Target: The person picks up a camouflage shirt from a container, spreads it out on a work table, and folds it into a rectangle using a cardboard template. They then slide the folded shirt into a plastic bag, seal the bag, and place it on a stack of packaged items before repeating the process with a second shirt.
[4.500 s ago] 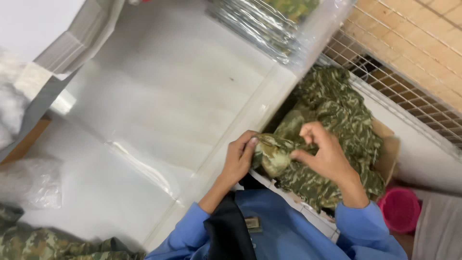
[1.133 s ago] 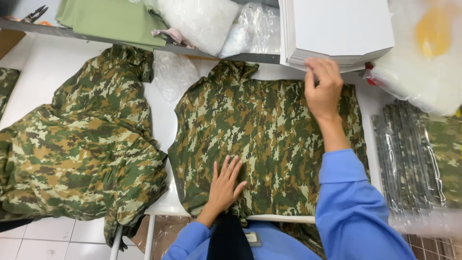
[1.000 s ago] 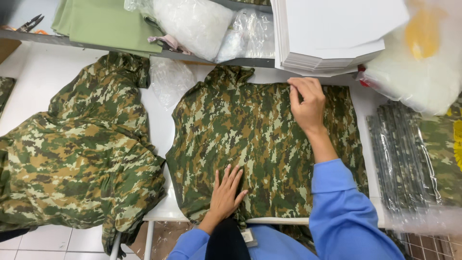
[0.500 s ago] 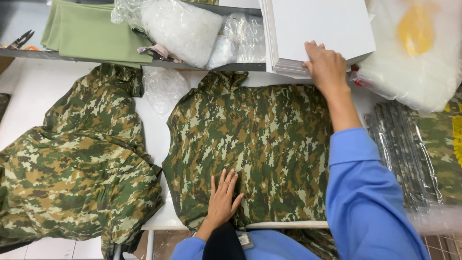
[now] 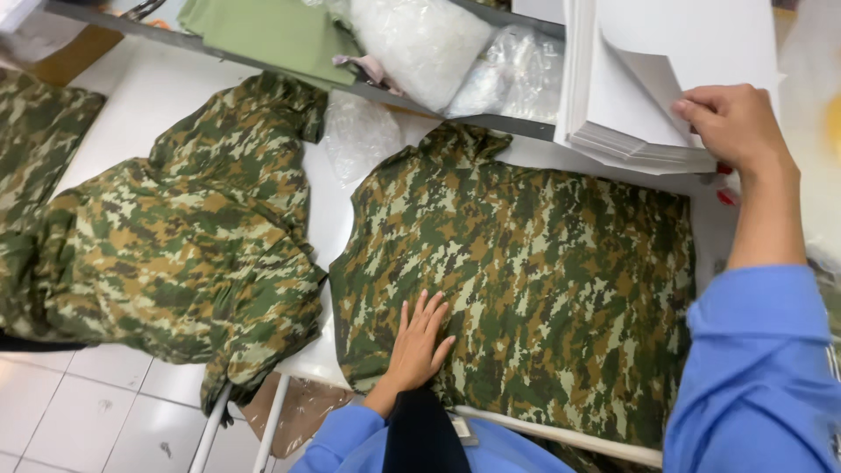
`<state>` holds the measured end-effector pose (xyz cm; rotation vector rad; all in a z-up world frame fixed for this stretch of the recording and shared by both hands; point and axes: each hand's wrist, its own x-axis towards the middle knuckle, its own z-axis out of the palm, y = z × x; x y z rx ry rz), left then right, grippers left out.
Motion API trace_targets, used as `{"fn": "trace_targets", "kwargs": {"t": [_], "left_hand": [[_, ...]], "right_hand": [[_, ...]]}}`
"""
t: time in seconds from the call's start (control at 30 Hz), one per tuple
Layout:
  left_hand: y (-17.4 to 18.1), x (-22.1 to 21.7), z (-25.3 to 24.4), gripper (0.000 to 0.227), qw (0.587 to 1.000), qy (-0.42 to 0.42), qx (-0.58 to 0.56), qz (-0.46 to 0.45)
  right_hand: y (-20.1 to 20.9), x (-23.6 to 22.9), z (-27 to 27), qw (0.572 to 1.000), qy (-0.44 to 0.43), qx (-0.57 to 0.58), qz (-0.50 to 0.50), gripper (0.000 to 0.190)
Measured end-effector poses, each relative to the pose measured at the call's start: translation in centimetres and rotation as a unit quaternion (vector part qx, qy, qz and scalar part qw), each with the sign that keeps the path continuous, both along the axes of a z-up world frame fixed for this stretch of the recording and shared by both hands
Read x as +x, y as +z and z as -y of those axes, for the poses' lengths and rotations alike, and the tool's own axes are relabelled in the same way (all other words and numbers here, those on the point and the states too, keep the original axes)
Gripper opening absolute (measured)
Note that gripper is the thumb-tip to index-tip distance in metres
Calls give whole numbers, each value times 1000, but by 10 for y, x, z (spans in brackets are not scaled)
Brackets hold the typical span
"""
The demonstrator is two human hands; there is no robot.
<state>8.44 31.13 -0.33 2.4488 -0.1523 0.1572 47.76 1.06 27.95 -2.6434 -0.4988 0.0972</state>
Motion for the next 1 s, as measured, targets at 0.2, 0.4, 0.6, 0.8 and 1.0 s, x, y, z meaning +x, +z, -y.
{"fn": "trace_targets", "kwargs": {"t": [0.2,0.4,0.6,0.8,1.0], "left_hand": [[59,16,2,72,973,-7,-229,-13],[74,9,34,111,702,-138,-687,-125],[-9,-20,-3,49,693,109,-688,-187],[19,-25,-88,51,762,44,-602,-235],[-28,-15,-125,54,767,186,-592,-162]], "right_hand": [[-26,-108,-35,880,108,-36,461,18],[-54,-281,-171,929,156,137,307,20],[-136,-280,-155,964,104,219,113,33],[-213,-242,-28,947,-222,205,-110,68],[-274,-268,-24,845,-252,403,-245,44]]}}
